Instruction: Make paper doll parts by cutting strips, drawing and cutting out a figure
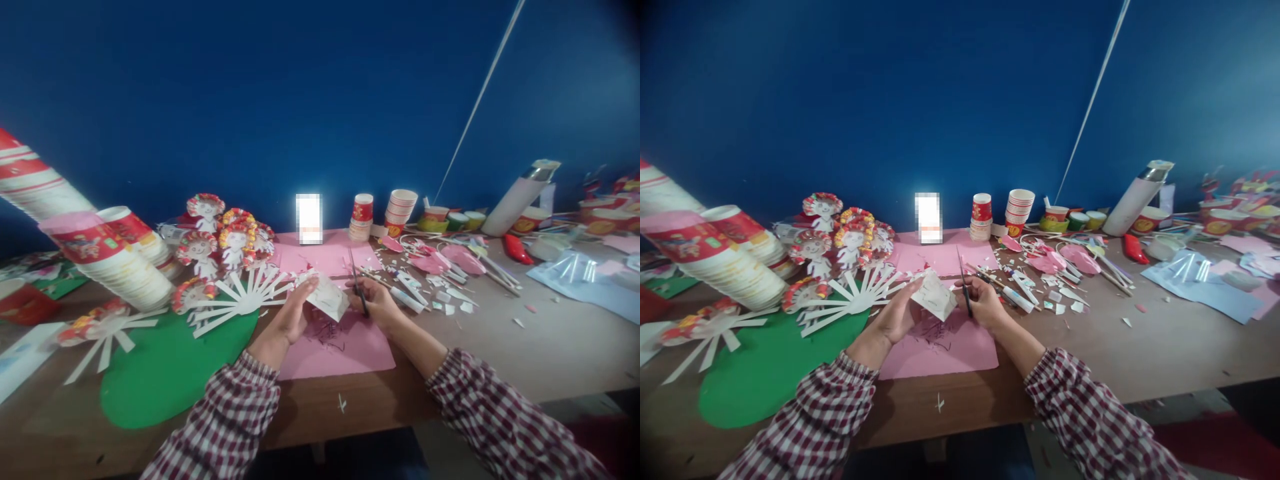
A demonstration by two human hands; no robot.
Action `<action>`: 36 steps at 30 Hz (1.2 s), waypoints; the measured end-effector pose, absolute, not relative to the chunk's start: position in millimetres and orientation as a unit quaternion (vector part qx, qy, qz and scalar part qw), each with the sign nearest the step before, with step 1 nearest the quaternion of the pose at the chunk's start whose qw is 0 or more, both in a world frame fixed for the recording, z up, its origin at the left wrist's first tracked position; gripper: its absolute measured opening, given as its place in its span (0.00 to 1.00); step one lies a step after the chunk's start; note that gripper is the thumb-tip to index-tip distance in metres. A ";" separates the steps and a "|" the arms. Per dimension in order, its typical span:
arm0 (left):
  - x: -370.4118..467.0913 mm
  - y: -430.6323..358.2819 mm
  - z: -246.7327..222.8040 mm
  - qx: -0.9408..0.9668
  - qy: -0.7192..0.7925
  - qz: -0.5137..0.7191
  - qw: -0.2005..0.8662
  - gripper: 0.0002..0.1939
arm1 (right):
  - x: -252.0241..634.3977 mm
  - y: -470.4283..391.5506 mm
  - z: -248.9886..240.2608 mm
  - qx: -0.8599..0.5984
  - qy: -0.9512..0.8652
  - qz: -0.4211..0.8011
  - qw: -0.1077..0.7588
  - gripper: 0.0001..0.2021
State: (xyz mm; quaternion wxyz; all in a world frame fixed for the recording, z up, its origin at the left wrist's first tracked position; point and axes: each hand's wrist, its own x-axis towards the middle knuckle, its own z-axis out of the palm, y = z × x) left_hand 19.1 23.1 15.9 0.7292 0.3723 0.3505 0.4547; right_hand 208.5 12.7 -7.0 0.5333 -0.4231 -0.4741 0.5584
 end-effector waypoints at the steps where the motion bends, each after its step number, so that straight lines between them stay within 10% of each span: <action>1: 20.7 22.5 16.8 0.354 0.333 0.466 0.739 0.22 | 208.3 12.5 -6.9 -0.423 -0.462 0.559 0.543 0.18; 36: 42.0 19.9 1.0 0.375 0.422 0.472 0.678 0.22 | 196.0 5.7 -7.8 -0.424 -0.525 0.498 0.545 0.16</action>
